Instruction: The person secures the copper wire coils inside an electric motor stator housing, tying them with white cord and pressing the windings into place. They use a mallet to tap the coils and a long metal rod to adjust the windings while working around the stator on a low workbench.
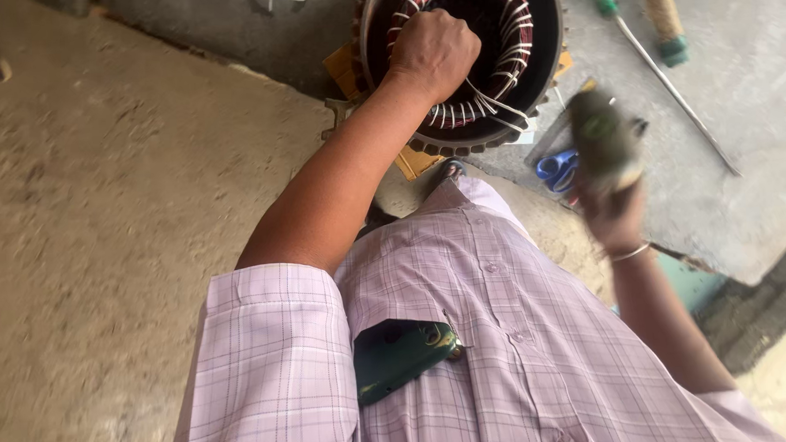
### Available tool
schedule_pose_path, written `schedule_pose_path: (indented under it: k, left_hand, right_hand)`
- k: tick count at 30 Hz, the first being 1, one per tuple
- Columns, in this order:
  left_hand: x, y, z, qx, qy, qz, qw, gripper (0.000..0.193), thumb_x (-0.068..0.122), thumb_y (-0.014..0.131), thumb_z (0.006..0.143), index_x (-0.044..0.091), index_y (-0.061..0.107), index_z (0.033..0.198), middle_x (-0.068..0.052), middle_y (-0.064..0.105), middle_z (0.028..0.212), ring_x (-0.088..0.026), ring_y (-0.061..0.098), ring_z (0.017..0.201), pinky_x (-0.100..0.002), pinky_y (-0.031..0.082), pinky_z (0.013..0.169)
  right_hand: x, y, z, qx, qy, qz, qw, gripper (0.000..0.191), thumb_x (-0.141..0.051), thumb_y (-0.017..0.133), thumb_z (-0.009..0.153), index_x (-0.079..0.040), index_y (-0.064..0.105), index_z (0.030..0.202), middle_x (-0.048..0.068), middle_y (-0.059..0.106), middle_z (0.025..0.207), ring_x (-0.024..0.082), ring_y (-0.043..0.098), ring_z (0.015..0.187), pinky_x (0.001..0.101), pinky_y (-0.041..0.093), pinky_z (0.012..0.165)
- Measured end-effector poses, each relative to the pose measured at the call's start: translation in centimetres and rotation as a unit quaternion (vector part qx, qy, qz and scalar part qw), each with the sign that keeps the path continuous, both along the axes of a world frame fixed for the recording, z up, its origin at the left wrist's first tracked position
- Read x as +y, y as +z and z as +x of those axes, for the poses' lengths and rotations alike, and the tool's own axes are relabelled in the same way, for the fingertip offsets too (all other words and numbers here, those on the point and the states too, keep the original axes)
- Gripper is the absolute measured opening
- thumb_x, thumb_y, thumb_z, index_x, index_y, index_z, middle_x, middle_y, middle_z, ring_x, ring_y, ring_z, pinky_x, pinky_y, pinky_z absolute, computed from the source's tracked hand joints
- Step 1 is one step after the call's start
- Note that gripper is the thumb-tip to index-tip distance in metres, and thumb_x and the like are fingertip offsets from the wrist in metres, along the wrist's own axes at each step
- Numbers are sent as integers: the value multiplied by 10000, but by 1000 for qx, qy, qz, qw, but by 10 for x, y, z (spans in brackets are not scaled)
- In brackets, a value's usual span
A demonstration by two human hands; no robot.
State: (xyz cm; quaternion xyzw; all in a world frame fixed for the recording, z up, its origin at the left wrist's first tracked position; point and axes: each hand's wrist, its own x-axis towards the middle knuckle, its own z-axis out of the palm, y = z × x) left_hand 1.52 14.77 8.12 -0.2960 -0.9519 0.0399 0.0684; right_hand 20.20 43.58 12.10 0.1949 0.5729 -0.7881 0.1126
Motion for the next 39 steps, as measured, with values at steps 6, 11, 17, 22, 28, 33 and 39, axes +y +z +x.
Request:
schedule_pose_path:
  k: [6,11,17,22,28,33,39]
  left_hand:
    - [1,0,3,11,8,31,999,210,148,672,796,228,725,610,-9,702,590,-181,719,651,-330,558,521]
    - [4,-1,2,10,20,57,998,169,165,687,787,220,736,635,-16,728,643,-196,732,713,-338,568,552]
    - [6,5,3,1,30,54,998,173,169,675,824,212,746,673,-35,738,663,-201,727,713,-326,566,548]
    - [6,3,4,37,24,72,996,175,183,668,822,228,744,670,-21,737,664,-202,725,720,-326,564,564]
    - [7,-8,-4,19,29,53,998,226,163,620,887,206,725,692,-41,715,672,-211,701,715,-333,558,561]
    - [-1,28,25,11,53,132,990,102,205,640,800,147,714,761,-49,699,758,-241,682,778,-379,564,634]
    - [-2,58,124,-447,164,342,810,261,246,481,1020,96,688,968,-58,695,781,-210,686,636,-391,587,615]
  right_hand:
    - [-98,45,11,246,175,450,840,179,-101,554,1019,58,619,1066,152,667,879,282,642,820,409,539,767]
    - [-119,66,-11,517,92,557,644,157,-90,552,980,47,610,929,196,633,869,324,595,846,433,463,696]
    - [-123,97,-15,118,88,301,942,101,-25,459,1075,32,533,1040,151,528,941,243,536,867,360,488,703]
    - [-135,104,-21,149,226,622,735,239,-174,479,1115,45,575,1107,266,665,979,319,664,919,441,553,831]
    - [-128,87,-26,-11,236,514,824,385,-275,463,1113,35,528,1333,247,665,1171,349,664,1054,446,561,942]
    - [-47,59,-3,396,174,818,380,497,-351,636,773,-52,538,1157,106,636,1035,270,677,912,403,587,813]
    - [22,57,4,225,111,196,948,436,-446,575,1146,-15,514,1124,17,541,796,93,503,619,218,411,553]
